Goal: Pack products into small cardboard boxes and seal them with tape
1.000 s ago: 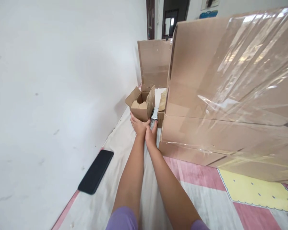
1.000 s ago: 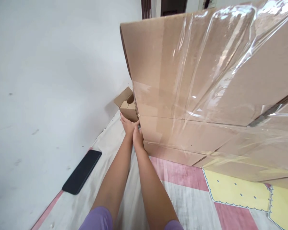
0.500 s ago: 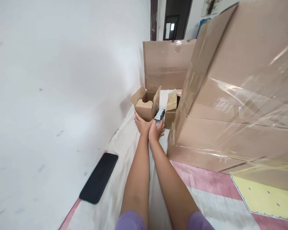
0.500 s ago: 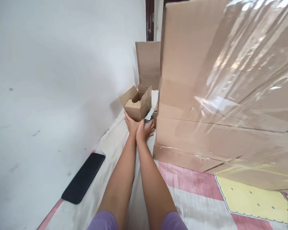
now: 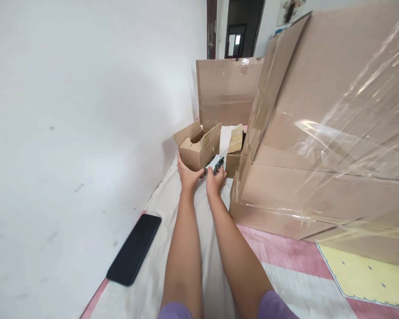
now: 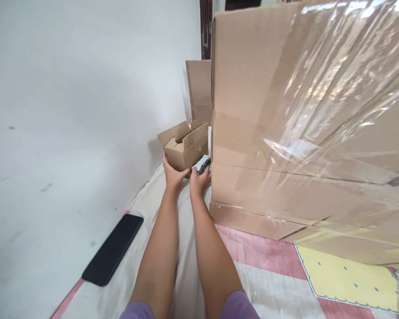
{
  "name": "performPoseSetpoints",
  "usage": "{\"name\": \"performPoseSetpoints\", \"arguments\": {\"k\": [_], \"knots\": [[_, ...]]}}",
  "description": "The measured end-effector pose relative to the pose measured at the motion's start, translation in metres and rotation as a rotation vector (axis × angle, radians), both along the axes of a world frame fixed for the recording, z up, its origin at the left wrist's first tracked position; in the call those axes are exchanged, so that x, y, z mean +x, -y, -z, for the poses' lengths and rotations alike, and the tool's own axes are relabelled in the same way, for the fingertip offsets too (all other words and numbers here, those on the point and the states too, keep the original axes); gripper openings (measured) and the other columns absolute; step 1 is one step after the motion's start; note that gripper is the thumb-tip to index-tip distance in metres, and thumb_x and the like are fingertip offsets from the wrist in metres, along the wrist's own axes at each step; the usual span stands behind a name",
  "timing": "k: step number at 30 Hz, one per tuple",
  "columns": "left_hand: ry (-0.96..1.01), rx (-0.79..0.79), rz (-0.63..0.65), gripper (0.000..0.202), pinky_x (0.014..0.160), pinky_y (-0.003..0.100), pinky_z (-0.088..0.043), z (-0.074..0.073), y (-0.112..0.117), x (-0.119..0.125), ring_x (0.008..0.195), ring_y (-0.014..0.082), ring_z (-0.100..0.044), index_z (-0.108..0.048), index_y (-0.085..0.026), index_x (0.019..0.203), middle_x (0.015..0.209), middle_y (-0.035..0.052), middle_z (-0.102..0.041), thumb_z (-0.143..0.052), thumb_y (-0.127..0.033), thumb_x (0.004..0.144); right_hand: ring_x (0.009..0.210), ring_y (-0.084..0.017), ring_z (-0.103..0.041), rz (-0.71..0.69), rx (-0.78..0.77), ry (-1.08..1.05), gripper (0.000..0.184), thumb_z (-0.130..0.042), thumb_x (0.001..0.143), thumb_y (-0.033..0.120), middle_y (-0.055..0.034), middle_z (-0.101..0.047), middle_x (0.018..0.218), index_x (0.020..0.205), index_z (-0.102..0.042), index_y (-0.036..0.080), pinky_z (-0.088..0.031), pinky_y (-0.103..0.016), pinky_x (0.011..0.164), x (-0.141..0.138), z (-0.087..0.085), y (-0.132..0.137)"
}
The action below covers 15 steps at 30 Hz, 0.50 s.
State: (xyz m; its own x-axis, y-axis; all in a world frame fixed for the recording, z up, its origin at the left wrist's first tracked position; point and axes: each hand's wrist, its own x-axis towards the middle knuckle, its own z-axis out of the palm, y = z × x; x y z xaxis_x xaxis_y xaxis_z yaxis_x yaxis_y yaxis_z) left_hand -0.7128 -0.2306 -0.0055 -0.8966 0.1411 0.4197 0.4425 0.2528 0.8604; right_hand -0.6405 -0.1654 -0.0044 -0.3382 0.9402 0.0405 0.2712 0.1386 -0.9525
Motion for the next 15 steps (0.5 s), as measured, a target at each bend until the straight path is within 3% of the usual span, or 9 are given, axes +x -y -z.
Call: {"name": "performPoseSetpoints", "arguments": {"k": [4, 9, 15], "knots": [[-0.02, -0.07, 0.007, 0.136, 0.122, 0.049, -0.028, -0.013, 0.02, 0.013, 0.151, 0.0371, -0.027, -0.003, -0.016, 0.159, 0.162, 0.0236, -0.025, -0.088, -0.031, 0.053, 0.138, -0.032, -0.045, -0.016, -0.005, -0.067, 0.058, -0.041, 0.09, 0.031, -0.0239, -0.051, 0.143, 0.143, -0.045, 0.008, -0.037, -0.043, 0.112, 0.002, 0.003, 0.006], [-0.065, -0.17, -0.108, 0.134, 0.118, 0.056, -0.032, -0.024, 0.045, 0.055, 0.145, 0.0422, -0.035, -0.007, -0.012, 0.158, 0.153, 0.027, -0.037, -0.088, -0.039, 0.055, 0.135, -0.033, -0.047, -0.017, -0.052, -0.148, 0.056, -0.043, 0.087, 0.034, -0.0257, -0.051, 0.142, 0.137, -0.042, 0.008, -0.036, -0.044, 0.113, 0.018, -0.002, 0.023], [-0.178, -0.32, -0.253, 0.12, 0.11, 0.058, -0.042, -0.051, 0.112, 0.108, 0.134, 0.0431, -0.048, -0.011, -0.011, 0.157, 0.145, 0.0254, -0.047, -0.079, -0.045, 0.065, 0.115, -0.03, -0.06, -0.141, -0.129, -0.323, 0.042, -0.054, 0.073, 0.037, -0.0146, -0.065, 0.118, 0.112, -0.052, 0.02, -0.046, -0.041, 0.104, 0.059, -0.013, 0.078]]}}
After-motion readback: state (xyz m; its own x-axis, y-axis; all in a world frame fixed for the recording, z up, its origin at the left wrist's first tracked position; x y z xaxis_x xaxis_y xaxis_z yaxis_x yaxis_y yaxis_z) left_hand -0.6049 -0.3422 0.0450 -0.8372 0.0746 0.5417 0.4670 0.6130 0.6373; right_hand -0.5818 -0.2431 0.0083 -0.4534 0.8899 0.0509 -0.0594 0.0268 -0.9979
